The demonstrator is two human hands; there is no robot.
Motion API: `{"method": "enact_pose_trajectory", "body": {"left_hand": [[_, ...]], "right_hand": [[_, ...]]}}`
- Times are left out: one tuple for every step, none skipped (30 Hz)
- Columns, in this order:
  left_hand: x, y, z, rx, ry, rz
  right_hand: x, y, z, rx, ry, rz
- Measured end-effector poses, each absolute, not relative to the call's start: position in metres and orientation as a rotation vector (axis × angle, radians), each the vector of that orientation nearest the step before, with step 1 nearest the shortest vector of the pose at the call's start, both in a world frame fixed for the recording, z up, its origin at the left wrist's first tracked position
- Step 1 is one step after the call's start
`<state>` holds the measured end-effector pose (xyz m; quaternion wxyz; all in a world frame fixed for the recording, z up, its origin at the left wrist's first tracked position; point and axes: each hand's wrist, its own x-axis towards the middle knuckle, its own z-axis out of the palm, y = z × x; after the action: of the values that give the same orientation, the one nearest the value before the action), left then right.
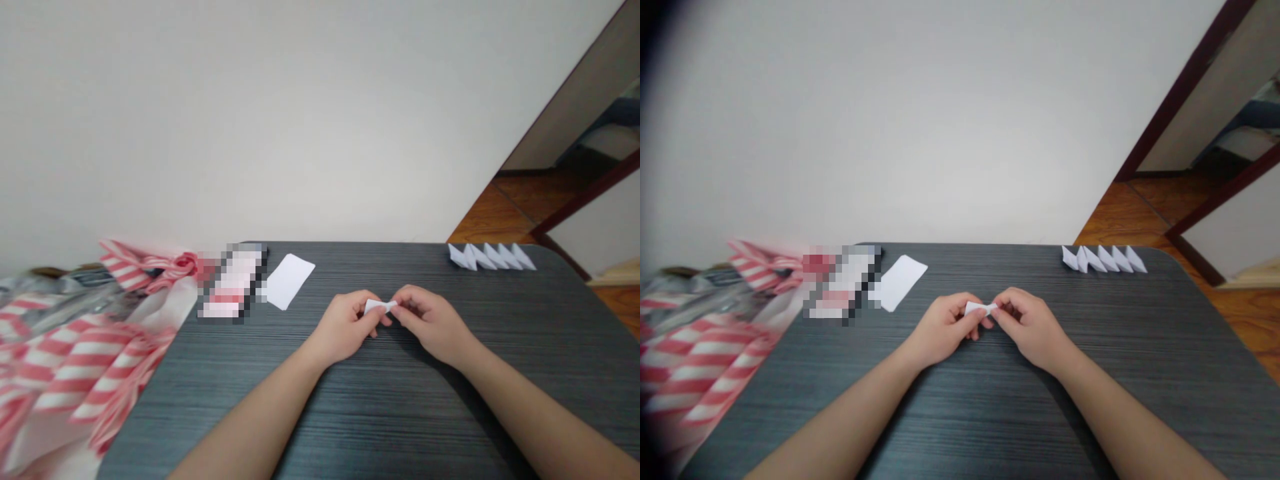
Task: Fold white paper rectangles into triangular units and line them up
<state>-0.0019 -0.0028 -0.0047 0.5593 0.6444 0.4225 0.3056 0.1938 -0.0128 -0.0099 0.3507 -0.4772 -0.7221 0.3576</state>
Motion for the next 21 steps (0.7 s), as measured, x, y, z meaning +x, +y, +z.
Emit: {"method": "enact_pose_trajectory", "body": {"left_hand": [[-0.0023,-0.0028,-0.0038,1.520,0.996,0.717],[-0.0025,-0.0027,-0.0037,1.510,0.993,0.718],[-0.0027,-0.0024,-0.0041,1.493,0.985,0.722],[-0.0028,-0.0020,-0.0051,1.471,0.974,0.728],[-0.0028,-0.0015,-0.0063,1.447,0.962,0.733],[-0.0028,-0.0011,-0.0076,1.422,0.951,0.737],[-0.0028,-0.0006,-0.0087,1.398,0.941,0.741],[-0.0027,-0.0003,-0.0095,1.376,0.934,0.745],[-0.0027,0.0000,-0.0100,1.357,0.927,0.748],[-0.0027,0.0001,-0.0101,1.341,0.922,0.750],[-0.0028,0.0000,-0.0098,1.328,0.918,0.753],[-0.0029,0.0000,-0.0095,1.317,0.913,0.754],[-0.0030,-0.0001,-0.0090,1.310,0.905,0.753],[-0.0032,0.0000,-0.0085,1.304,0.898,0.752],[-0.0033,0.0001,-0.0082,1.301,0.891,0.751],[-0.0035,0.0003,-0.0079,1.298,0.887,0.749],[-0.0036,0.0006,-0.0079,1.295,0.883,0.746],[-0.0036,0.0010,-0.0079,1.291,0.883,0.744],[-0.0036,0.0013,-0.0081,1.286,0.882,0.742],[-0.0036,0.0015,-0.0083,1.281,0.880,0.739],[-0.0036,0.0017,-0.0085,1.277,0.877,0.736]], "right_hand": [[0.1938,-0.0130,-0.0103,-1.233,-1.866,0.916],[0.1938,-0.0132,-0.0103,-1.223,-1.867,0.899],[0.1938,-0.0133,-0.0100,-1.205,-1.875,0.878],[0.1939,-0.0134,-0.0095,-1.177,-1.885,0.853],[0.1940,-0.0134,-0.0089,-1.143,-1.898,0.826],[0.1942,-0.0133,-0.0083,-1.107,-1.909,0.794],[0.1944,-0.0131,-0.0078,-1.072,-1.921,0.764],[0.1948,-0.0129,-0.0075,-1.043,-1.932,0.737],[0.1952,-0.0126,-0.0075,-1.020,-1.943,0.716],[0.1957,-0.0124,-0.0076,-1.005,-1.950,0.696],[0.1962,-0.0123,-0.0080,-0.994,-1.957,0.679],[0.1966,-0.0122,-0.0084,-0.986,-1.963,0.663],[0.1970,-0.0123,-0.0088,-0.978,-1.970,0.648],[0.1974,-0.0125,-0.0092,-0.972,-1.976,0.634],[0.1978,-0.0128,-0.0095,-0.968,-1.983,0.622],[0.1981,-0.0130,-0.0097,-0.965,-1.989,0.614],[0.1983,-0.0133,-0.0098,-0.962,-1.993,0.611],[0.1986,-0.0135,-0.0099,-0.960,-1.995,0.613],[0.1988,-0.0137,-0.0099,-0.956,-1.995,0.617],[0.1990,-0.0139,-0.0099,-0.953,-1.995,0.622],[0.1991,-0.0140,-0.0099,-0.949,-1.995,0.626]]}}
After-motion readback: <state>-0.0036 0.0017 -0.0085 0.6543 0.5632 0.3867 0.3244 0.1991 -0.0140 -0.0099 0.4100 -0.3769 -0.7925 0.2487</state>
